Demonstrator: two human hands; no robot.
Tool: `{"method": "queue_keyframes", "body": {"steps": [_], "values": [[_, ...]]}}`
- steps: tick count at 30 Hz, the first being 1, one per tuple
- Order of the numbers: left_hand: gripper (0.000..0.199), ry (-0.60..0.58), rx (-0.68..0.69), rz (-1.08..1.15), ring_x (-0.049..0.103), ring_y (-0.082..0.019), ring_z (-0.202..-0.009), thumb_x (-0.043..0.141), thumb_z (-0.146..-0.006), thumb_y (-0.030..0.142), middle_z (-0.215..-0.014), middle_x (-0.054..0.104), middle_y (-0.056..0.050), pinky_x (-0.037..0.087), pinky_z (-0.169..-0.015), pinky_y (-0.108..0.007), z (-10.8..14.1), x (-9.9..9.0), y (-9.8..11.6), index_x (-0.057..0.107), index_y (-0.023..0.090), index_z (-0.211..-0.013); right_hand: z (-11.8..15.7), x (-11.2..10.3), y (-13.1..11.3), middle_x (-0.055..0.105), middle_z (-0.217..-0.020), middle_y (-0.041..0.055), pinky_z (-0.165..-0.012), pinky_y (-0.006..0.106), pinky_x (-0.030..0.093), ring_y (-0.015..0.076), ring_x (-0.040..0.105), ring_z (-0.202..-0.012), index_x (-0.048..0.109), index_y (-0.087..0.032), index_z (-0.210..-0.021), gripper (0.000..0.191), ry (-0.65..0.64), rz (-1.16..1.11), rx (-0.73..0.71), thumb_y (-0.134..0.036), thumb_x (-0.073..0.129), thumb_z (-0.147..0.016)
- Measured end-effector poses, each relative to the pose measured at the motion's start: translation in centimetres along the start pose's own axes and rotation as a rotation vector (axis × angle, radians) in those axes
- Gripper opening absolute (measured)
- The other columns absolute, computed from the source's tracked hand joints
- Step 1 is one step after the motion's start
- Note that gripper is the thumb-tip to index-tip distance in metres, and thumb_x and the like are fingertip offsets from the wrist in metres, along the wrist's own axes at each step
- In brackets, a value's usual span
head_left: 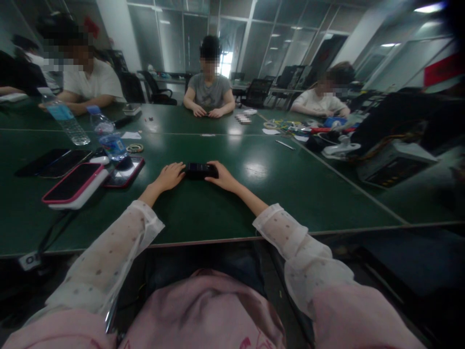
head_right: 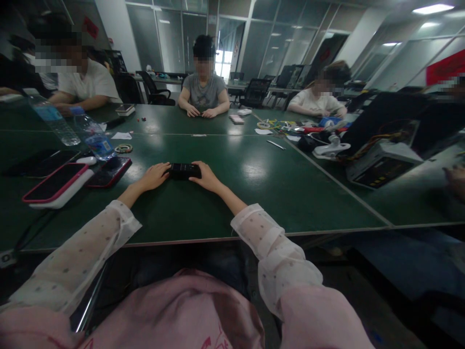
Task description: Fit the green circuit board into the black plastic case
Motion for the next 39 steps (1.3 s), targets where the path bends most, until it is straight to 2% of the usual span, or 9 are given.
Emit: {"method": "queue_keyframes", "body": {"steps": [2,8,32,37,39], "values": [[0.047,-0.002,0.0,-0.004,0.036,-0.027,-0.137,0.033,-0.097,0.04,-0.15,0.039,-0.008,0.028,-0.112,-0.047,0.0,-0.1,0.0,0.041,0.023,-0.14,0.1,0.1,0.3,0.055,-0.123,0.0118,-0.097,0.05,0.041,0.03,0.052,-0.114,0.043,-0.022,-0.127,0.06,-0.044,0.036,-0.012,-0.037,0.071,-0.075],[0.047,-0.006,0.001,-0.012,0.035,-0.027,-0.137,0.032,-0.097,0.04,-0.15,0.038,-0.008,0.028,-0.112,-0.048,0.0,0.0,0.0,0.041,0.023,-0.14,0.3,0.2,0.6,0.053,-0.127,0.0111,-0.094,0.05,0.042,0.0307,0.051,-0.115,0.04,-0.024,-0.129,0.061,-0.069,0.035,-0.003,-0.037,0.069,-0.077],[0.046,-0.008,0.002,-0.018,0.036,-0.028,-0.137,0.034,-0.096,0.039,-0.149,0.039,-0.008,0.028,-0.112,-0.05,-0.1,0.0,0.1,0.042,0.024,-0.139,0.3,0.3,0.7,0.051,-0.128,0.0113,-0.097,0.051,0.04,0.0309,0.05,-0.116,0.038,-0.026,-0.13,0.062,-0.071,0.047,-0.009,-0.039,0.068,-0.077],[0.047,-0.008,0.01,-0.012,0.035,-0.028,-0.137,0.033,-0.096,0.038,-0.15,0.039,-0.009,0.028,-0.112,-0.05,0.0,-0.1,0.1,0.041,0.022,-0.139,0.3,0.3,1.1,0.05,-0.128,0.0128,-0.096,0.051,0.042,0.0312,0.048,-0.119,0.037,-0.024,-0.131,0.068,-0.059,-0.008,0.041,-0.044,0.07,-0.075],[0.047,-0.006,0.014,-0.01,0.035,-0.029,-0.137,0.033,-0.096,0.038,-0.149,0.039,-0.01,0.028,-0.112,-0.049,0.0,-0.1,0.2,0.042,0.02,-0.139,0.2,0.3,1.4,0.052,-0.125,0.013,-0.095,0.049,0.044,0.0294,0.051,-0.116,0.041,-0.022,-0.128,0.065,-0.055,-0.057,0.092,-0.047,0.069,-0.076]]}}
Point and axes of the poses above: each hand's wrist, its own z-axis away from the middle knuckle, its own x-axis out of the palm, y = z × x, the point moved 1 cm from there along -z, towards the middle knuckle
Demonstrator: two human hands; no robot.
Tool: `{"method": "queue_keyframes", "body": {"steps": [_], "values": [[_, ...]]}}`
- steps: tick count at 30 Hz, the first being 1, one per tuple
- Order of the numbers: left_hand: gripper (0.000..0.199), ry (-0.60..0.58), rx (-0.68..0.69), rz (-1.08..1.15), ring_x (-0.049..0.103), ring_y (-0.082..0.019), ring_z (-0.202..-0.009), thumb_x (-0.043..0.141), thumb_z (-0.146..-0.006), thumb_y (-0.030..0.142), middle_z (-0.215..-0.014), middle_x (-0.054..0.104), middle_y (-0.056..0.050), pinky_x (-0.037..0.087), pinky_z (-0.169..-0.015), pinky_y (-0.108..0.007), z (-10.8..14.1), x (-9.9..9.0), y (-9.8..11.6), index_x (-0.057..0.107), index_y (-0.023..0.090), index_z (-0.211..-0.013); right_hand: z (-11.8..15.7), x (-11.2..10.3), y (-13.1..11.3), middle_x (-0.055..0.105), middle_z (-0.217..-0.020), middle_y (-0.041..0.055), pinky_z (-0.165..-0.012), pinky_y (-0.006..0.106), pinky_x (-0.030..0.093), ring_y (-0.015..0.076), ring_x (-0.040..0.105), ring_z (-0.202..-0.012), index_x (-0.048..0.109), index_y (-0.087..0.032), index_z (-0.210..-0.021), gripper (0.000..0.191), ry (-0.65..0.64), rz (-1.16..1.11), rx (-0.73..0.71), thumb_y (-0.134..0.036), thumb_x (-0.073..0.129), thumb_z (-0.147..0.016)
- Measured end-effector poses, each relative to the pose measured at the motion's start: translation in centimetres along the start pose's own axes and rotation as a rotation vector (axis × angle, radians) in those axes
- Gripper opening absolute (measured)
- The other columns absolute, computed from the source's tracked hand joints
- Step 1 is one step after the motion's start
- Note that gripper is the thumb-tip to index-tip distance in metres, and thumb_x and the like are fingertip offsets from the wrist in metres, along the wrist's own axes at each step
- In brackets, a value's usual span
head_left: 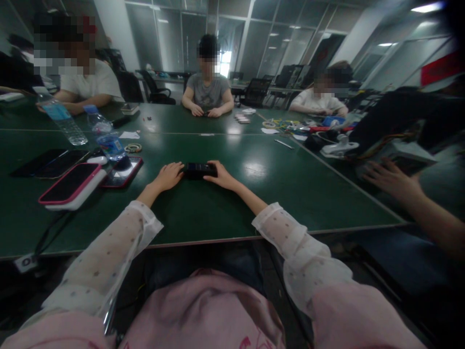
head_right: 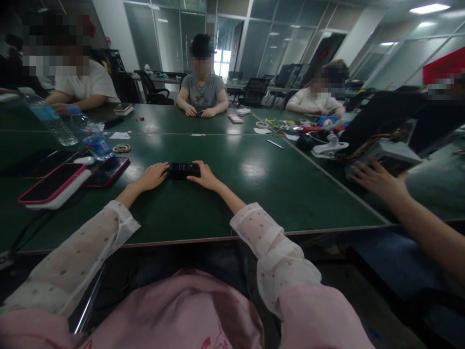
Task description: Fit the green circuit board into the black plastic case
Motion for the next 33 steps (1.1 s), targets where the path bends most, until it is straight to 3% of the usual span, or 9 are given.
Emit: {"method": "queue_keyframes", "body": {"steps": [5,13,17,21,26,33], "values": [[0.047,0.0,0.002,0.001,0.036,-0.028,-0.137,0.032,-0.096,0.039,-0.149,0.039,-0.01,0.028,-0.111,-0.05,0.1,-0.2,0.1,0.042,0.021,-0.139,-0.3,-0.3,0.4,0.058,-0.113,0.0094,-0.091,0.046,0.046,0.0257,0.058,-0.104,0.05,-0.021,-0.118,0.053,-0.001,-0.071,0.048,-0.05,0.067,-0.076],[0.044,0.021,0.005,0.03,0.038,-0.028,-0.135,0.037,-0.095,0.038,-0.147,0.042,-0.009,0.029,-0.11,-0.05,0.0,-0.2,-0.1,0.046,0.022,-0.136,-0.2,-0.4,0.6,0.056,-0.121,0.0093,-0.093,0.048,0.046,0.0266,0.056,-0.111,0.047,-0.023,-0.123,0.061,-0.043,-0.144,0.037,-0.045,0.072,-0.072],[0.035,0.083,0.035,0.239,0.044,-0.029,-0.128,0.049,-0.09,0.034,-0.137,0.053,-0.007,0.032,-0.108,-0.053,-0.2,-0.4,-0.3,0.057,0.025,-0.123,-0.3,-0.4,0.5,0.058,-0.116,0.0089,-0.095,0.047,0.045,0.0252,0.058,-0.108,0.047,-0.021,-0.123,0.06,-0.038,-0.21,0.054,-0.039,0.073,-0.073],[0.031,0.101,0.078,0.411,0.055,-0.027,-0.116,0.051,-0.087,0.029,-0.122,0.064,-0.008,0.039,-0.103,-0.045,-0.6,-0.7,-0.1,0.063,0.02,-0.114,-0.2,-0.5,0.2,0.058,-0.115,0.0087,-0.098,0.047,0.044,0.0254,0.057,-0.109,0.047,-0.02,-0.121,0.059,-0.02,-0.24,0.09,-0.034,0.075,-0.071],[0.033,0.122,0.072,0.542,0.063,-0.023,-0.105,0.046,-0.088,0.025,-0.113,0.067,-0.01,0.046,-0.096,-0.039,-1.0,-0.4,-0.1,0.062,0.015,-0.115,-0.1,-0.6,0.3,0.057,-0.117,0.0074,-0.097,0.049,0.044,0.0256,0.056,-0.11,0.048,-0.023,-0.121,0.056,-0.035,-0.244,0.095,-0.035,0.074,-0.072],[0.032,0.101,0.008,0.64,0.061,-0.022,-0.106,0.043,-0.09,0.025,-0.113,0.066,-0.009,0.044,-0.098,-0.041,-1.5,0.0,-0.3,0.061,0.015,-0.115,-0.2,-0.6,0.5,0.057,-0.113,0.0064,-0.095,0.047,0.045,0.0253,0.056,-0.108,0.048,-0.023,-0.118,0.056,-0.024,-0.243,0.085,-0.036,0.076,-0.07]]}}
Point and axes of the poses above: each hand's wrist, its own z-axis away from the middle knuckle, its own x-axis out of the palm, y = z × x, the point moved 1 cm from there along -z, towards the middle knuckle
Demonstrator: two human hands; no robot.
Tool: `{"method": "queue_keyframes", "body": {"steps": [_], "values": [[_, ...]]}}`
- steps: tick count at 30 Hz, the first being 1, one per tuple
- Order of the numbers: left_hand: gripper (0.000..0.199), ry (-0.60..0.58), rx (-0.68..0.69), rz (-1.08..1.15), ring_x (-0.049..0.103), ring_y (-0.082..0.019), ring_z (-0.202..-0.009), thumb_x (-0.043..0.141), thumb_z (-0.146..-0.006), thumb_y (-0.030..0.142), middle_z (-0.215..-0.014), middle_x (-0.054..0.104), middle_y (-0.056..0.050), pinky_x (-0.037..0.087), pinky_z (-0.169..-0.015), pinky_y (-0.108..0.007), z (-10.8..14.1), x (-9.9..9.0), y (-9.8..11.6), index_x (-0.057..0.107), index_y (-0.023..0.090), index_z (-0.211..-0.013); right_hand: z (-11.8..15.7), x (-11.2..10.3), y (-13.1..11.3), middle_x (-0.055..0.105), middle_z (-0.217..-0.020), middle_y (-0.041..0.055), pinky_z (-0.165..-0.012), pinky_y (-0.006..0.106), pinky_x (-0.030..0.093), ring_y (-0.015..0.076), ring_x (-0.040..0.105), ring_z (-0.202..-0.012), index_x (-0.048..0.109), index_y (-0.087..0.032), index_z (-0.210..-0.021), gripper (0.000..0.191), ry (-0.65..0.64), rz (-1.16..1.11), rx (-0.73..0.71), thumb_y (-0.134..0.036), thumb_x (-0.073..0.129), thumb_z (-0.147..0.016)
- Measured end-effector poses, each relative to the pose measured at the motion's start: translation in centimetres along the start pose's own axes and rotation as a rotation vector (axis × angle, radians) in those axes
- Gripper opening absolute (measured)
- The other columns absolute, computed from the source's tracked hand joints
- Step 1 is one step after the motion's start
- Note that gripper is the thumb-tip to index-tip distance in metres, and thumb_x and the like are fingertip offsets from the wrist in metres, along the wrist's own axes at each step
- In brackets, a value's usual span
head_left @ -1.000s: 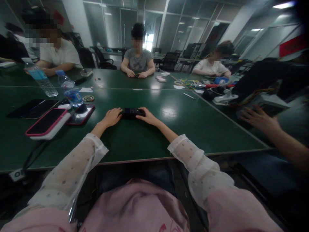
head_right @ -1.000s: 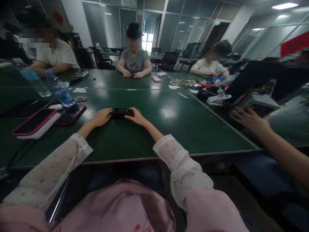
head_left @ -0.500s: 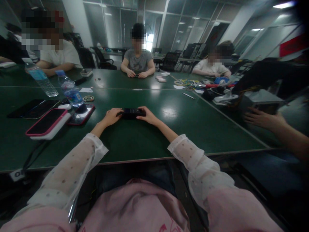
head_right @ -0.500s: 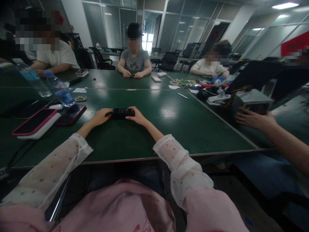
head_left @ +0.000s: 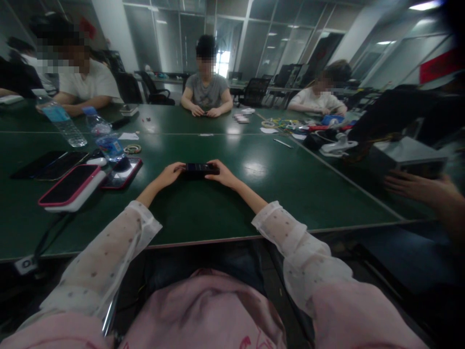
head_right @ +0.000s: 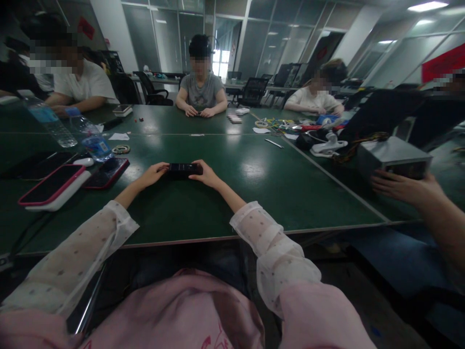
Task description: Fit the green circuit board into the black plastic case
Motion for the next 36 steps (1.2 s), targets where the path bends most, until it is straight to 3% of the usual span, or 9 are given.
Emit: {"method": "queue_keyframes", "body": {"steps": [5,12,18,25,31,36], "values": [[0.033,-0.004,-0.059,0.025,0.06,-0.023,-0.106,0.041,-0.092,0.028,-0.114,0.065,-0.01,0.043,-0.098,-0.04,0.1,0.1,0.7,0.06,0.014,-0.115,0.2,-0.1,-0.3,0.057,-0.109,0.0043,-0.094,0.046,0.045,0.024,0.057,-0.104,0.047,-0.024,-0.117,0.055,-0.005,-0.008,-0.017,-0.034,0.076,-0.07],[0.05,0.002,-0.12,0.043,0.06,-0.025,-0.106,0.028,-0.096,0.051,-0.107,0.067,-0.008,0.043,-0.097,-0.04,0.7,0.3,1.6,0.061,0.017,-0.112,0.4,-0.2,-0.7,0.056,-0.104,0.003,-0.094,0.047,0.045,0.0235,0.058,-0.1,0.044,-0.025,-0.115,0.056,-0.036,-0.022,-0.048,-0.031,0.076,-0.07],[0.063,-0.042,-0.09,0.027,0.059,-0.03,-0.111,0.048,-0.083,0.064,-0.116,0.065,-0.012,0.042,-0.097,-0.044,1.0,0.0,2.5,0.055,0.016,-0.124,0.3,-0.1,-1.0,0.056,-0.102,0.0024,-0.092,0.047,0.046,0.0235,0.059,-0.098,0.043,-0.025,-0.113,0.056,-0.058,-0.064,-0.052,-0.032,0.076,-0.069],[0.089,-0.14,-0.066,-0.059,0.049,-0.034,-0.123,0.077,-0.063,0.052,-0.13,0.057,-0.014,0.032,-0.105,-0.053,1.8,-0.4,3.5,0.04,0.023,-0.138,0.3,0.0,-1.0,0.056,-0.1,0.0025,-0.09,0.045,0.046,0.0228,0.058,-0.095,0.045,-0.024,-0.113,0.057,-0.023,-0.048,-0.04,-0.034,0.077,-0.067],[0.088,-0.138,-0.094,-0.044,0.047,-0.034,-0.127,0.077,-0.065,0.044,-0.132,0.056,-0.014,0.027,-0.108,-0.055,1.7,-0.3,3.3,0.037,0.022,-0.14,0.2,0.0,-0.4,0.057,-0.103,0.0038,-0.094,0.046,0.045,0.0233,0.057,-0.1,0.047,-0.023,-0.115,0.058,0.003,-0.023,0.011,-0.036,0.077,-0.067],[0.083,-0.113,-0.111,-0.033,0.05,-0.034,-0.125,0.077,-0.067,0.04,-0.131,0.056,-0.015,0.03,-0.107,-0.054,1.6,-0.2,3.0,0.039,0.02,-0.138,0.3,-0.1,-0.7,0.059,-0.104,0.0036,-0.094,0.046,0.046,0.022,0.059,-0.099,0.049,-0.023,-0.114,0.058,0.018,-0.099,0.066,-0.037,0.078,-0.065]]}}
Point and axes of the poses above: each hand's wrist, its own z-axis away from the middle knuckle, its own x-axis out of the palm, y = z × x, the point moved 1 cm from there along -z, towards the middle knuckle
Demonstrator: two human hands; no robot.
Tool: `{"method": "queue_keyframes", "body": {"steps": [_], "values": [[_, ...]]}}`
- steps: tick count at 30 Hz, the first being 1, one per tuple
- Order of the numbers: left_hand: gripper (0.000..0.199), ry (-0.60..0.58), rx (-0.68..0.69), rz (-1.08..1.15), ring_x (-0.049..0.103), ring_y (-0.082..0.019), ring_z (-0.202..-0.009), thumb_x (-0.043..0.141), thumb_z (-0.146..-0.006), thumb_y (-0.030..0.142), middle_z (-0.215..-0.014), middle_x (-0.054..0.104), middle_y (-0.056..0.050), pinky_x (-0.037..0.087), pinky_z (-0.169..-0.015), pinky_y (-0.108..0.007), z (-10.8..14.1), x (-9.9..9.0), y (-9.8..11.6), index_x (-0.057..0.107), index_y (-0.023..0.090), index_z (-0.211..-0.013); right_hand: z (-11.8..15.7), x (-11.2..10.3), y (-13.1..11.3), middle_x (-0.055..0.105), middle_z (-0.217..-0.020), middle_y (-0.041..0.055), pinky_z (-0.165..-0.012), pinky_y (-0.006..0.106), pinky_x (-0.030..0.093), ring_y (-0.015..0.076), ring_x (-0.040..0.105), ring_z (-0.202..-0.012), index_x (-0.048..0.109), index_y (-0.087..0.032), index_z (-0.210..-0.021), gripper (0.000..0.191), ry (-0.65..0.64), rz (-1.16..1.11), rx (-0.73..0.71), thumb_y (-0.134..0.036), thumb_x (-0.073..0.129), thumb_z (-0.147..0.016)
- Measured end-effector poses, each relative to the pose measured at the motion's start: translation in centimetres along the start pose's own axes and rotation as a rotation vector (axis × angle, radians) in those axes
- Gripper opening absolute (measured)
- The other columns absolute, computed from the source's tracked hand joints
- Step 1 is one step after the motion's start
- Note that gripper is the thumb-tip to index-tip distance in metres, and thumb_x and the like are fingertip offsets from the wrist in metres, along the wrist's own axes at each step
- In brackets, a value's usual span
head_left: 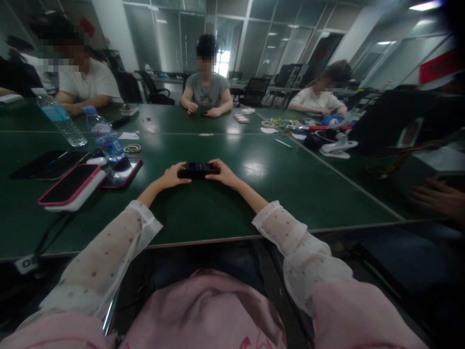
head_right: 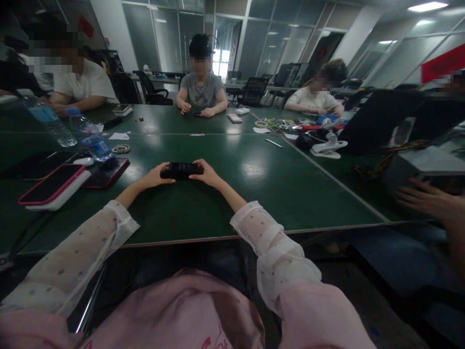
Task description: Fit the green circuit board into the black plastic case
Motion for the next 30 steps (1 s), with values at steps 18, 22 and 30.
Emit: {"method": "queue_keyframes", "body": {"steps": [18,22,30], "values": [[0.076,-0.03,0.052,0.0,0.048,-0.032,-0.126,0.072,-0.072,0.04,-0.134,0.055,-0.014,0.031,-0.105,-0.052,-0.1,0.1,-0.2,0.04,0.021,-0.139,-1.1,-5.9,5.0,0.062,-0.11,0.0128,-0.093,0.043,0.046,0.0278,0.06,-0.104,0.044,-0.017,-0.114,0.063,0.691,0.28,0.259,-0.052,0.07,-0.068],[0.074,-0.034,0.057,-0.005,0.049,-0.032,-0.125,0.072,-0.073,0.041,-0.132,0.056,-0.013,0.032,-0.104,-0.052,-0.2,0.0,-0.2,0.041,0.022,-0.137,-1.1,-6.7,5.6,0.063,-0.107,0.0135,-0.089,0.044,0.049,0.0292,0.062,-0.099,0.044,-0.017,-0.112,0.061,0.704,0.389,0.281,-0.049,0.071,-0.068],[0.073,-0.028,0.069,-0.016,0.049,-0.032,-0.124,0.072,-0.072,0.042,-0.131,0.057,-0.013,0.034,-0.103,-0.051,-0.1,-0.1,0.0,0.044,0.022,-0.136,-1.2,-6.4,5.8,0.063,-0.108,0.012,-0.089,0.047,0.048,0.0292,0.062,-0.1,0.045,-0.019,-0.11,0.059,0.64,0.455,0.292,-0.046,0.073,-0.066]]}}
Point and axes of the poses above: each hand's wrist, its own z-axis away from the middle knuckle, its own x-axis out of the palm, y = z × x, the point moved 1 cm from there along -z, towards the middle knuckle
